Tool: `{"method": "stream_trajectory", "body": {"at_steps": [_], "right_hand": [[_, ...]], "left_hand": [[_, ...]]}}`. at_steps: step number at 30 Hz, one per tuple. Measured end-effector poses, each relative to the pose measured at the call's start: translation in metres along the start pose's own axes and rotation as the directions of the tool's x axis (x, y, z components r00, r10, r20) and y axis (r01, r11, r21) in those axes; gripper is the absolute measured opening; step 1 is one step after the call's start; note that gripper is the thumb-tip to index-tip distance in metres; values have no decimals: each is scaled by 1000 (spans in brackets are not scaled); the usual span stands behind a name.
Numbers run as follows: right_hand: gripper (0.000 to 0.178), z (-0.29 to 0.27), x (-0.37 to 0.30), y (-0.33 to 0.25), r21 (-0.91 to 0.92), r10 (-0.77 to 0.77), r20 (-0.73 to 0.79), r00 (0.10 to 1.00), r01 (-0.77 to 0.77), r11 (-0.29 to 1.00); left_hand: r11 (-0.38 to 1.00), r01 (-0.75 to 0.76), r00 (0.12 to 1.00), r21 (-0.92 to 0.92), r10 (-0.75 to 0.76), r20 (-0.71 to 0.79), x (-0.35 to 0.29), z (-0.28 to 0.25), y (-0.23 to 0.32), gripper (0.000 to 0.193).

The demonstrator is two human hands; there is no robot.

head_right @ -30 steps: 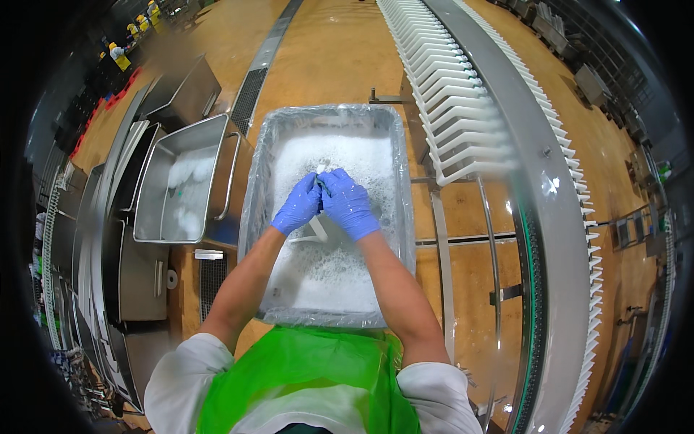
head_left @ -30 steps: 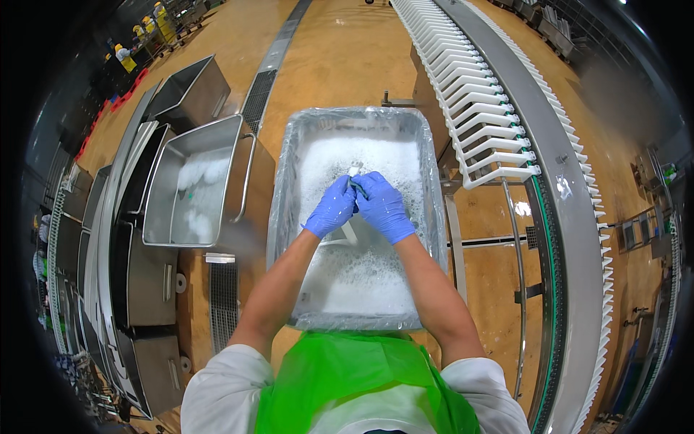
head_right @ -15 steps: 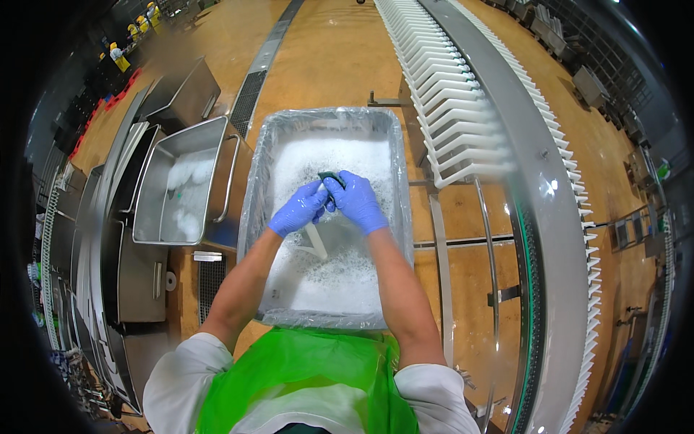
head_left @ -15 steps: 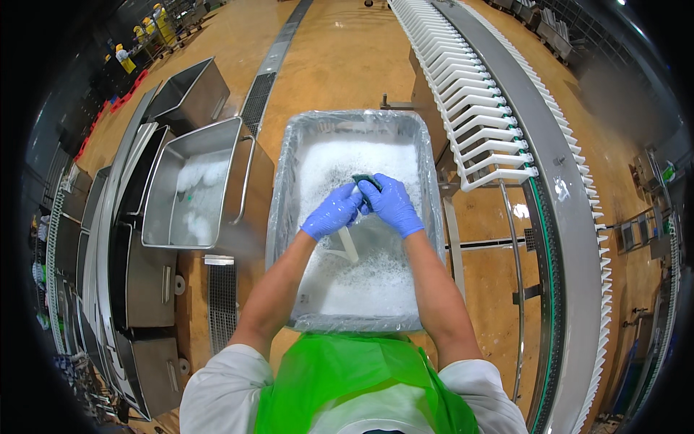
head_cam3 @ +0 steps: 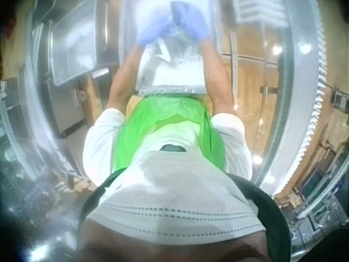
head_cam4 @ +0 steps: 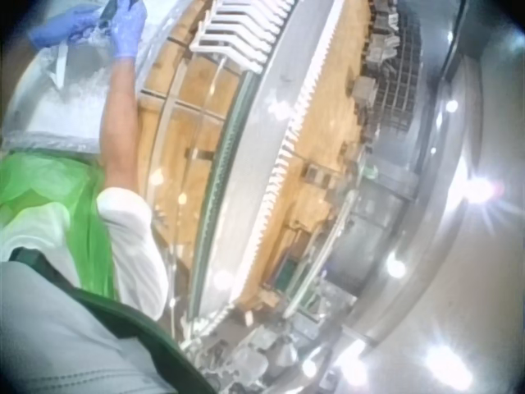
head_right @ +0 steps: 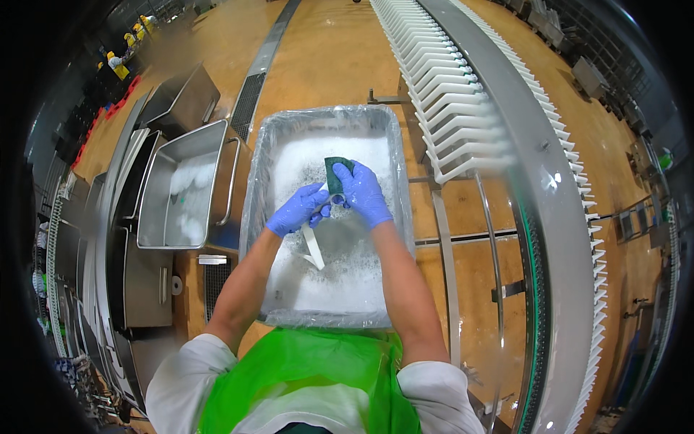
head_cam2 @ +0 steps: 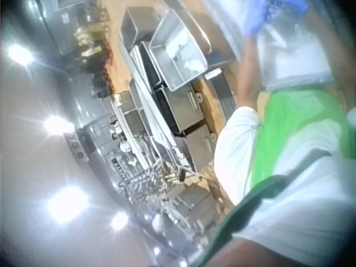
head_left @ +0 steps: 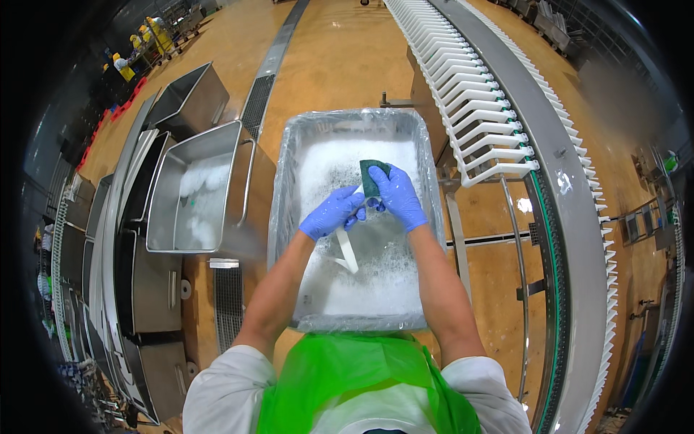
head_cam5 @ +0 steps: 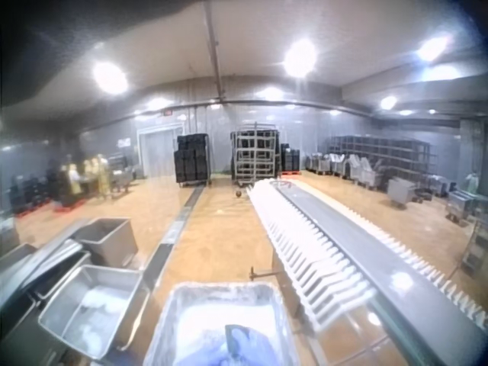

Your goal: The person scrubs white plastic hangers with a green sponge in a soapy water tub, rinses them, and places them on a conveyor belt. The process is repeated for multiple hangers.

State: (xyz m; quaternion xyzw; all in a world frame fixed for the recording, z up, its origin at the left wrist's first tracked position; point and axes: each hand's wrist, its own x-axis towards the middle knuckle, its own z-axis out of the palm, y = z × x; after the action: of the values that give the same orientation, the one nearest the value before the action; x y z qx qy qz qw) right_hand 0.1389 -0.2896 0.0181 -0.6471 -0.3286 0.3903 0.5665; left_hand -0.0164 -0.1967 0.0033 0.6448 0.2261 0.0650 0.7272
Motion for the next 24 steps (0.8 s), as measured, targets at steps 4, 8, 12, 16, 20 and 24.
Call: {"method": "stream_trajectory", "body": {"at_steps": [4,8,12,16,20,24], "right_hand": [[28,-5,2,6,112,-71,147,987,55,992],[30,4,1,6,108,-79,87,993,70,992],[33,9,2,4,32,-18,18,1000,17,999],[36,6,3,6,107,20,-33,999,-17,994],[44,9,-1,14,63,-57,105,993,51,997],[47,5,7,16,-187,-120,-43,992,110,976]], "left_hand": [[999,20,999,-25,-21,-35,-1,-2,8,36],[995,2,998,95,4,-66,-2,2,10,36],[987,-11,998,159,20,-56,2,3,3,36],[990,13,999,138,-8,-40,0,8,8,35],[981,52,996,186,-37,-81,1,1,4,36],[992,17,999,124,-13,-31,-1,6,5,41]]}}
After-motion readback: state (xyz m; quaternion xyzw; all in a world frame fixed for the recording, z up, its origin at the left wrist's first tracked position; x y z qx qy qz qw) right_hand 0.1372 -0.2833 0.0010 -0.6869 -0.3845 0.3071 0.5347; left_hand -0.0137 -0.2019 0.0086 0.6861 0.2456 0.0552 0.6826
